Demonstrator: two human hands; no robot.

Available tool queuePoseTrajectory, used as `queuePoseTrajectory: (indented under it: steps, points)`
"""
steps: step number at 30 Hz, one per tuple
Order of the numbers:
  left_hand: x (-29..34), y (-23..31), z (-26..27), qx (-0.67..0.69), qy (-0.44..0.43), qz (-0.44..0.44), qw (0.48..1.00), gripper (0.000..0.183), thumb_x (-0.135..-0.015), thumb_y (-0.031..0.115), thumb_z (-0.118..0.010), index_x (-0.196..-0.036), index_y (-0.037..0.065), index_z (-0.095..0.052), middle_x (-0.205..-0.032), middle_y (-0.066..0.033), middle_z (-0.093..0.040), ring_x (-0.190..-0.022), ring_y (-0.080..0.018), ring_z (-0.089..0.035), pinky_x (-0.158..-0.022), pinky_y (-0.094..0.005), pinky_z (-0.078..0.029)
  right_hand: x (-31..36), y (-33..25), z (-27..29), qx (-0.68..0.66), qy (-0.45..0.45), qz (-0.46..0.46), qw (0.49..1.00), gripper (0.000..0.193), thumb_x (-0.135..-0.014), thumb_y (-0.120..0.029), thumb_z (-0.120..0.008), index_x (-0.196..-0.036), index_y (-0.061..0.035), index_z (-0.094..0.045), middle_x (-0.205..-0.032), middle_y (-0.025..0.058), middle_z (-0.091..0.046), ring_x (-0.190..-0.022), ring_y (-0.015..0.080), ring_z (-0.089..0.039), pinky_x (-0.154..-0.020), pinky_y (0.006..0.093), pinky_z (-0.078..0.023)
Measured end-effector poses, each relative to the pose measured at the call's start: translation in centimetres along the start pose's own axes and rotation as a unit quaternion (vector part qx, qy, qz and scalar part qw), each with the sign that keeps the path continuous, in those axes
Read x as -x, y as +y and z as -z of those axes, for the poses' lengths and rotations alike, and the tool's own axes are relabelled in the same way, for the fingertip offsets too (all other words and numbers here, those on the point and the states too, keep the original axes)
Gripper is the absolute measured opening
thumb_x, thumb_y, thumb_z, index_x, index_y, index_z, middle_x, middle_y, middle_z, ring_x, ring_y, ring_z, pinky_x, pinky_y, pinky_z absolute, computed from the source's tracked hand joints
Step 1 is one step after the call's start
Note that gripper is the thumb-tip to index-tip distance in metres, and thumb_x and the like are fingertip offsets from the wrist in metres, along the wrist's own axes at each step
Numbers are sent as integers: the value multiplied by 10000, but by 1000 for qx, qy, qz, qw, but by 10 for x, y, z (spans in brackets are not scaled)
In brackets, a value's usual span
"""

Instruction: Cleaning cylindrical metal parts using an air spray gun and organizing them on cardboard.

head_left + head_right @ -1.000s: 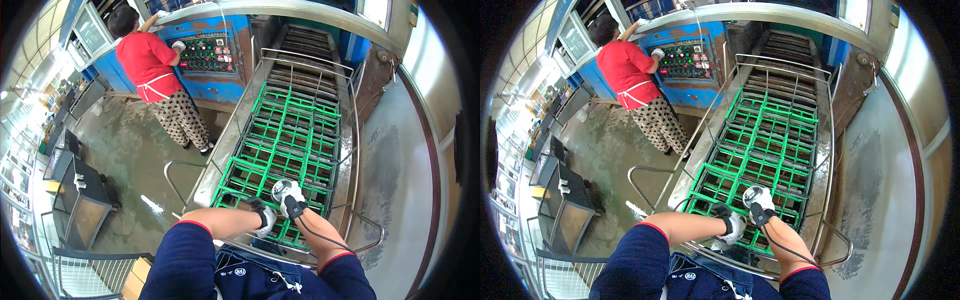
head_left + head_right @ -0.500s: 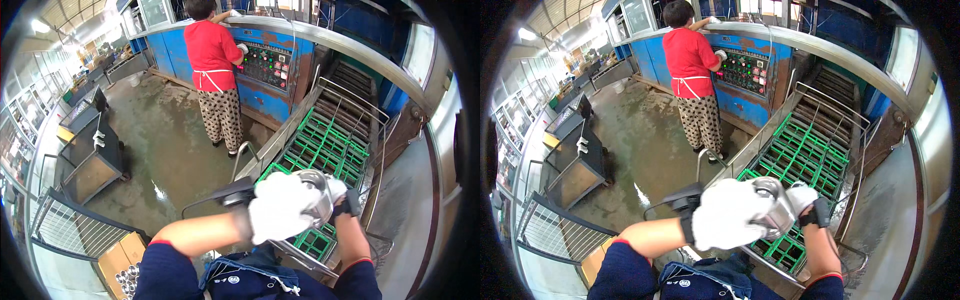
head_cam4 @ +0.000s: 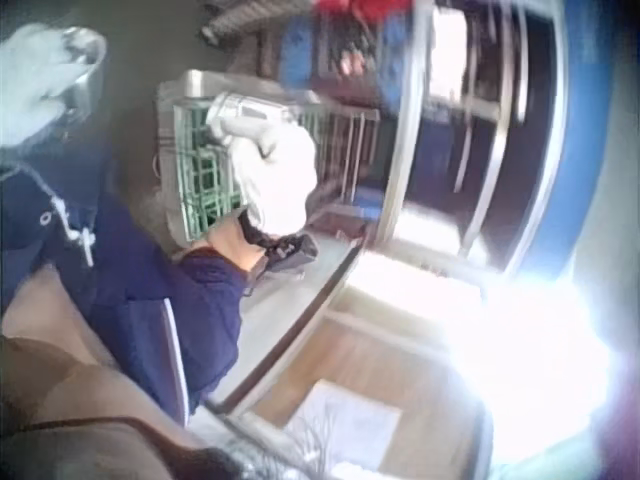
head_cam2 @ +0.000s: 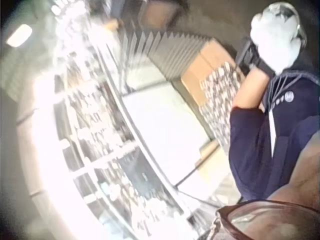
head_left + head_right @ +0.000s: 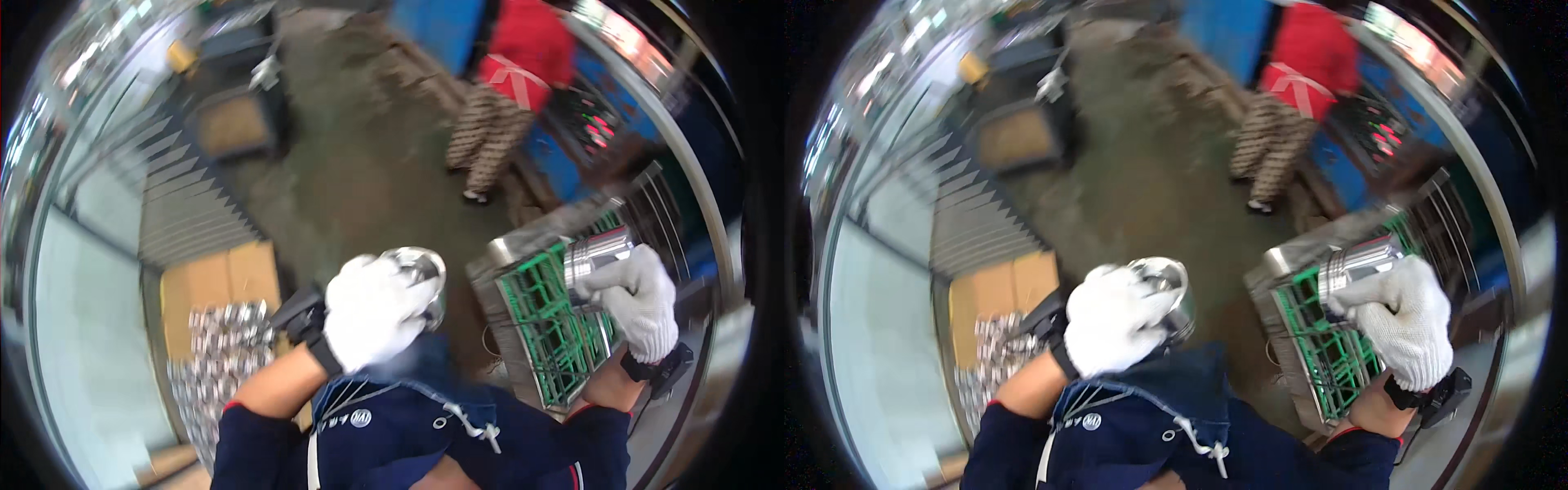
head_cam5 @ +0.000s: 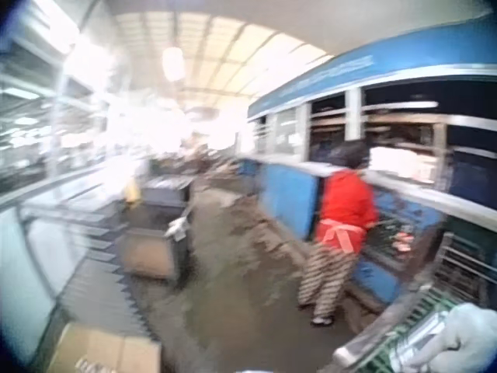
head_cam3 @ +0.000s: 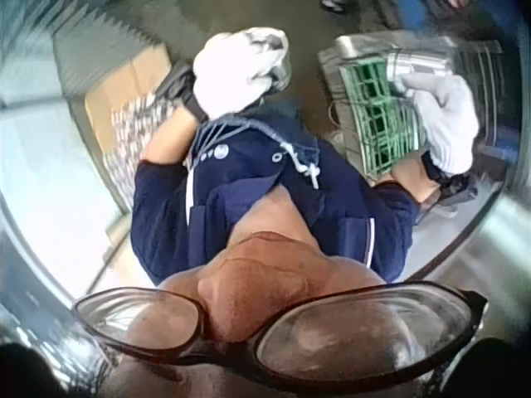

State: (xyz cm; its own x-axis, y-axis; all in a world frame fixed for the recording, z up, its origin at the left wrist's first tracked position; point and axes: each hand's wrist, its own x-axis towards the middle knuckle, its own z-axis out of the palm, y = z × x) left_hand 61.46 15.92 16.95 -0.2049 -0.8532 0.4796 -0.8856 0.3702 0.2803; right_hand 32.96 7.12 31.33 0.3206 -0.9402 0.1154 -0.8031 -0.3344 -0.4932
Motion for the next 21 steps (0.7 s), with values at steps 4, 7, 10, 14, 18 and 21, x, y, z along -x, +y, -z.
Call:
queuePoseTrajectory:
  steps: [4, 7, 10, 14, 18, 21]
  points:
    - [84, -46, 8, -73, 7, 85, 994, 369, -708, 291, -705, -1073, 235, -707, -928, 20, -693, -893, -182, -630, -755, -389, -472, -47, -31, -125, -116, -281, 34, 952, 157, -808, -139, -731, -910, -36, -790, -813, 101, -757, -707, 139, -686, -678, 283, -539]
    - [140, -77, 8, -110, 16, 168, 979, 282, -741, 238, -670, -1022, 228, -703, -894, 8, -682, -835, -199, -630, -744, -395, -474, -70, -99, -225, -48, -387, 129, 912, 388, -862, -425, -737, -927, -46, -788, -774, 93, -734, -729, 161, -672, -711, 325, -521]
    - [195, -97, -2, -102, 10, 302, 948, 311, -757, 205, -656, -1062, 226, -713, -950, -20, -679, -897, -213, -627, -771, -404, -469, -81, -146, -328, -2, -440, 293, 849, 598, -887, -646, -591, -853, -80, -780, -755, 113, -710, -721, 225, -679, -700, 341, -518]
    - [252, -120, -31, -94, 38, 436, 894, 287, -823, 201, -628, -1093, 239, -720, -1056, -35, -651, -937, -222, -618, -790, -398, -462, -68, -257, -403, 216, -529, 385, 725, 590, -882, -667, -573, -940, -118, -782, -798, 120, -716, -791, 270, -701, -735, 368, -532]
    - [279, -139, 2, -76, 44, 549, 831, 186, -860, 255, -620, -1022, 219, -704, -950, -18, -610, -870, -209, -609, -723, -382, -452, -55, -318, -494, 197, -517, 587, 590, 530, -826, -658, -596, -992, -193, -787, -868, 130, -730, -871, 319, -701, -791, 419, -539]
    - [310, -169, -25, -85, 33, 619, 780, 159, -877, 307, -617, -1002, 218, -661, -859, -7, -583, -789, -210, -593, -661, -363, -440, -35, -358, -566, 171, -439, 720, 510, 378, -694, -523, -709, -802, -168, -776, -751, 130, -696, -766, 305, -689, -696, 429, -530]
